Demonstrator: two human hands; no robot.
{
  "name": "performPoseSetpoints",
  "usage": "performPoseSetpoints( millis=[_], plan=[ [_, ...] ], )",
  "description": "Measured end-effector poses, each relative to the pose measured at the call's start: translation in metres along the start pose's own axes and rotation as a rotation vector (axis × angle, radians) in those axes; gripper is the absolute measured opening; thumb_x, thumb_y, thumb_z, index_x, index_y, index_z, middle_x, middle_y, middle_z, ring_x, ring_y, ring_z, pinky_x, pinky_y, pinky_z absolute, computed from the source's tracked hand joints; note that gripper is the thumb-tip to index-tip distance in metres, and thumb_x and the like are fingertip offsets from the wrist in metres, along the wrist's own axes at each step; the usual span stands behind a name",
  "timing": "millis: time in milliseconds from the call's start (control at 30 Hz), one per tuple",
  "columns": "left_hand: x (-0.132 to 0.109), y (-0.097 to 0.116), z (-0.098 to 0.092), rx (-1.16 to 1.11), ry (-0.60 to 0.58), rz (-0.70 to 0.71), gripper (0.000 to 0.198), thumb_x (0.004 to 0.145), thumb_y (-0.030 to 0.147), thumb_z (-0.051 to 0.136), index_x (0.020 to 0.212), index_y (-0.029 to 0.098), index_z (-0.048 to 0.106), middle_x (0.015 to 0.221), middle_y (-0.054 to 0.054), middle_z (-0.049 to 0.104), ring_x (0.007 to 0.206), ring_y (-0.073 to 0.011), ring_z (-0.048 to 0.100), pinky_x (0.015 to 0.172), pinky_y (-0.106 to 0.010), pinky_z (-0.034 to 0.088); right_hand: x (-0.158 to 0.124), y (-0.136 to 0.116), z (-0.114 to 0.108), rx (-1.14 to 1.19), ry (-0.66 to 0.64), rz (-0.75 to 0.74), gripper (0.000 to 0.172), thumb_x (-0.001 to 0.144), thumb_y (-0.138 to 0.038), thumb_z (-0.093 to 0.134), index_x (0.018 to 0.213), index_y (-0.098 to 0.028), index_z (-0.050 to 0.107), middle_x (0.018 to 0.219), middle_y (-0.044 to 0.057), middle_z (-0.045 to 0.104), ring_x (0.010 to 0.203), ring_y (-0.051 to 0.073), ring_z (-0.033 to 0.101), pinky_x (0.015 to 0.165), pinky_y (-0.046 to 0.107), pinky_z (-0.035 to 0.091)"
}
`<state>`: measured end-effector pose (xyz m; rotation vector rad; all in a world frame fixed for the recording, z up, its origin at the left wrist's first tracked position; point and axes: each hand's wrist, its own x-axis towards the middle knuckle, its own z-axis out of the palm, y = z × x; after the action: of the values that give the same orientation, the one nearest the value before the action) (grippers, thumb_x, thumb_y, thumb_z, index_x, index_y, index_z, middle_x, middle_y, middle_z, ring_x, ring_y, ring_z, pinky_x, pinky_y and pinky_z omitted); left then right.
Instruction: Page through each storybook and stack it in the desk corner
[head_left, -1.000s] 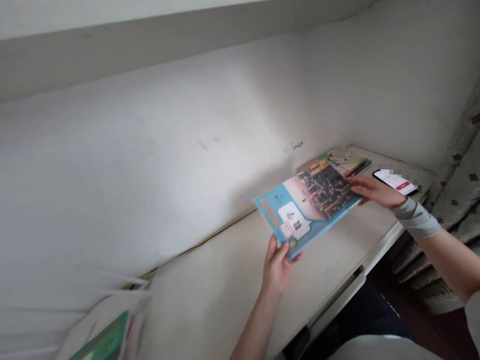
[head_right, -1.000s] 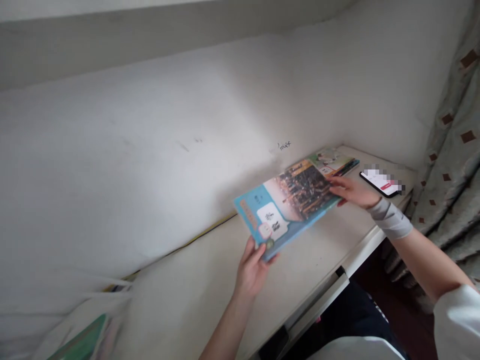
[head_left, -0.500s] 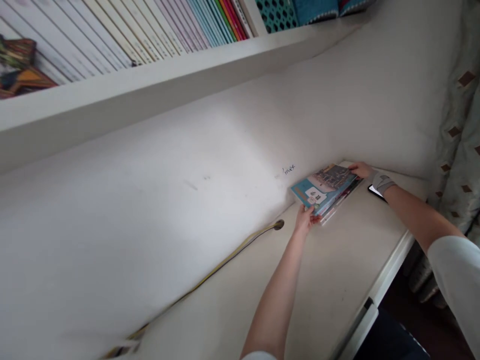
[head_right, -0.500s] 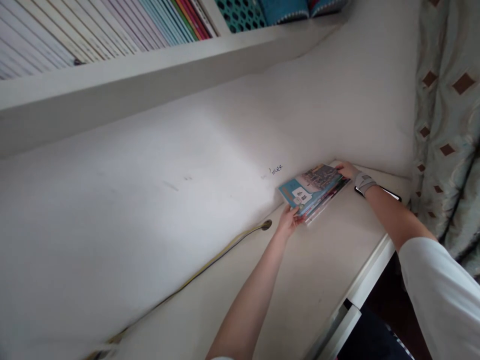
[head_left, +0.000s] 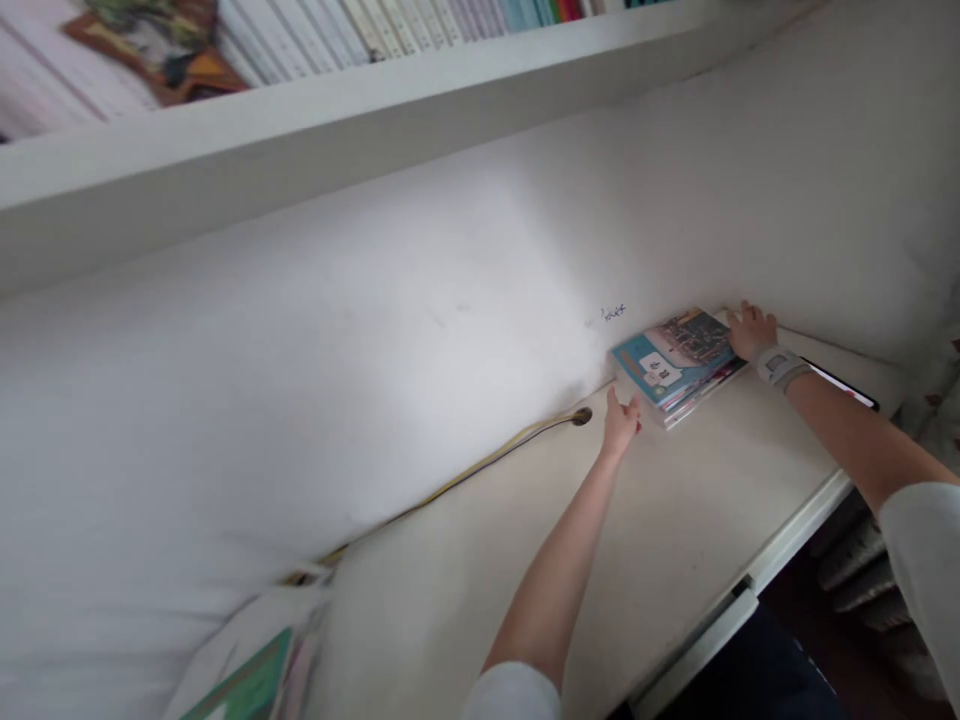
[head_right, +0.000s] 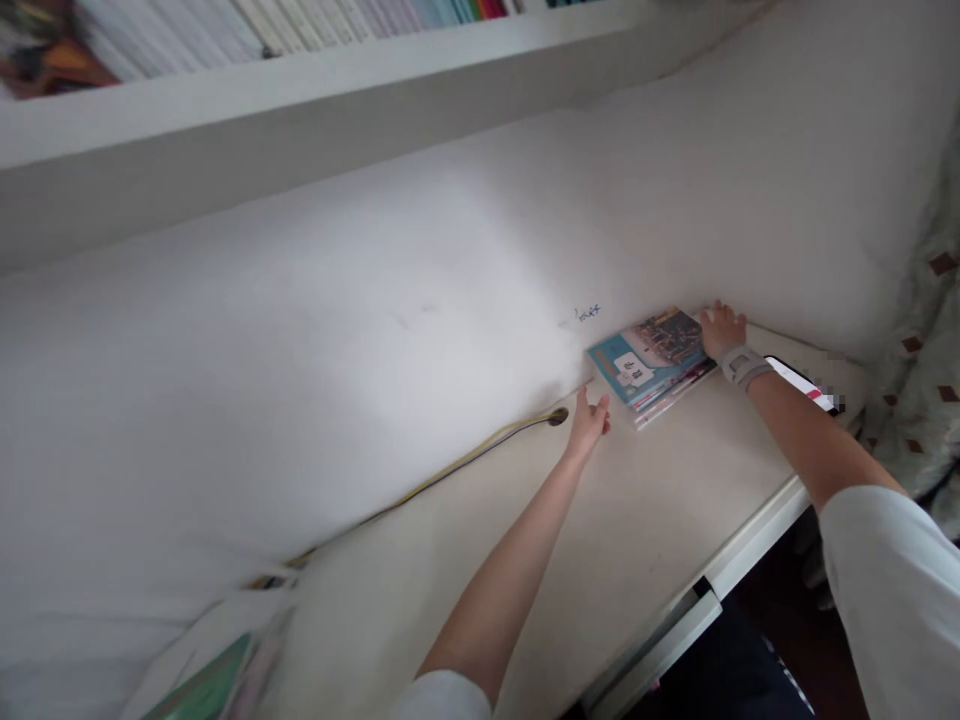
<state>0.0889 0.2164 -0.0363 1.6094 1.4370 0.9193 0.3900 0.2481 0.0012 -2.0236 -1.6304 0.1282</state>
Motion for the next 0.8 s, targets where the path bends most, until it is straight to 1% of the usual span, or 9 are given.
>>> performPoseSetpoints(
  millis=[67,133,200,300,433,500,567,633,800],
  plan=[
    [-0.024,-0.012,-0.027,0.055,0.010,0.056,0.049,0.083,0.038,0.056,0.127,0.016,0.047,0.086,-0.004,0.064,0.064,-0.0108,0.061,0.067,-0.025,0.048,-0.023,-0.018,0.006,-0.154,0.150,-0.153,0.048,0.089,-0.027,0.039,0.134,-0.012,0.044,0.144,0.022,0.035,0.131,0.035,0.030,0.102,0.057,0.019],
    [-0.054,-0.027,-0.061,0.097,0.030,0.096,0.038,0.079,0.032,0.060,0.114,0.017,0.059,0.101,-0.007,0.063,0.085,-0.0144,0.063,0.081,-0.027,0.048,-0.053,-0.041,0.019,-0.239,0.196,-0.312,0.046,0.090,-0.032,0.037,0.131,-0.013,0.047,0.145,0.021,0.032,0.130,0.034,0.032,0.101,0.051,0.026],
    [-0.089,-0.044,-0.097,0.240,0.056,0.150,0.033,0.078,0.029,0.061,0.109,0.018,0.062,0.117,-0.010,0.060,0.107,-0.0193,0.057,0.095,-0.032,0.042,-0.089,-0.065,0.038,-0.255,0.109,-0.482,0.045,0.091,-0.034,0.037,0.129,-0.015,0.049,0.144,0.019,0.035,0.130,0.031,0.034,0.102,0.048,0.029],
    [-0.140,-0.070,-0.149,0.677,0.125,0.121,0.040,0.084,0.030,0.052,0.120,0.016,0.056,0.136,-0.016,0.047,0.130,-0.0267,0.039,0.107,-0.042,0.031,-0.145,-0.097,0.072,-0.252,-0.106,-0.709,0.047,0.091,-0.036,0.036,0.131,-0.015,0.049,0.145,0.019,0.036,0.135,0.031,0.029,0.105,0.050,0.026],
    [-0.193,-0.099,-0.203,1.042,0.313,-0.290,0.056,0.088,0.034,0.043,0.135,0.005,0.038,0.147,-0.026,0.027,0.138,-0.0373,0.019,0.107,-0.054,0.024,-0.194,-0.130,0.106,-0.195,-0.383,-0.885,0.051,0.089,-0.045,0.039,0.133,-0.021,0.047,0.147,0.018,0.032,0.137,0.032,0.025,0.103,0.057,0.027],
    [-0.210,-0.110,-0.220,1.071,0.370,-0.462,0.061,0.088,0.037,0.041,0.136,0.001,0.034,0.146,-0.030,0.025,0.138,-0.0395,0.020,0.104,-0.054,0.027,-0.202,-0.144,0.115,-0.163,-0.446,-0.908,0.052,0.089,-0.048,0.038,0.132,-0.022,0.048,0.147,0.018,0.033,0.136,0.032,0.027,0.102,0.059,0.028],
    [-0.222,-0.117,-0.230,1.056,0.388,-0.541,0.061,0.089,0.040,0.039,0.134,-0.002,0.036,0.143,-0.032,0.030,0.135,-0.0398,0.027,0.101,-0.052,0.031,-0.205,-0.156,0.121,-0.134,-0.482,-0.910,0.052,0.089,-0.049,0.037,0.132,-0.021,0.048,0.145,0.019,0.035,0.135,0.033,0.029,0.100,0.059,0.030],
    [-0.229,-0.120,-0.235,1.029,0.381,-0.547,0.058,0.090,0.041,0.037,0.128,-0.002,0.043,0.136,-0.032,0.040,0.130,-0.0376,0.036,0.099,-0.047,0.034,-0.207,-0.163,0.126,-0.117,-0.481,-0.905,0.053,0.089,-0.049,0.036,0.132,-0.019,0.048,0.144,0.019,0.038,0.134,0.033,0.032,0.100,0.058,0.031],
    [-0.233,-0.115,-0.233,0.972,0.362,-0.495,0.037,0.091,0.030,0.037,0.111,0.007,0.057,0.117,-0.022,0.059,0.114,-0.0279,0.054,0.092,-0.036,0.041,-0.214,-0.163,0.133,-0.100,-0.317,-0.905,0.050,0.091,-0.046,0.036,0.129,-0.017,0.051,0.140,0.018,0.043,0.131,0.030,0.037,0.104,0.055,0.027]
  ],
)
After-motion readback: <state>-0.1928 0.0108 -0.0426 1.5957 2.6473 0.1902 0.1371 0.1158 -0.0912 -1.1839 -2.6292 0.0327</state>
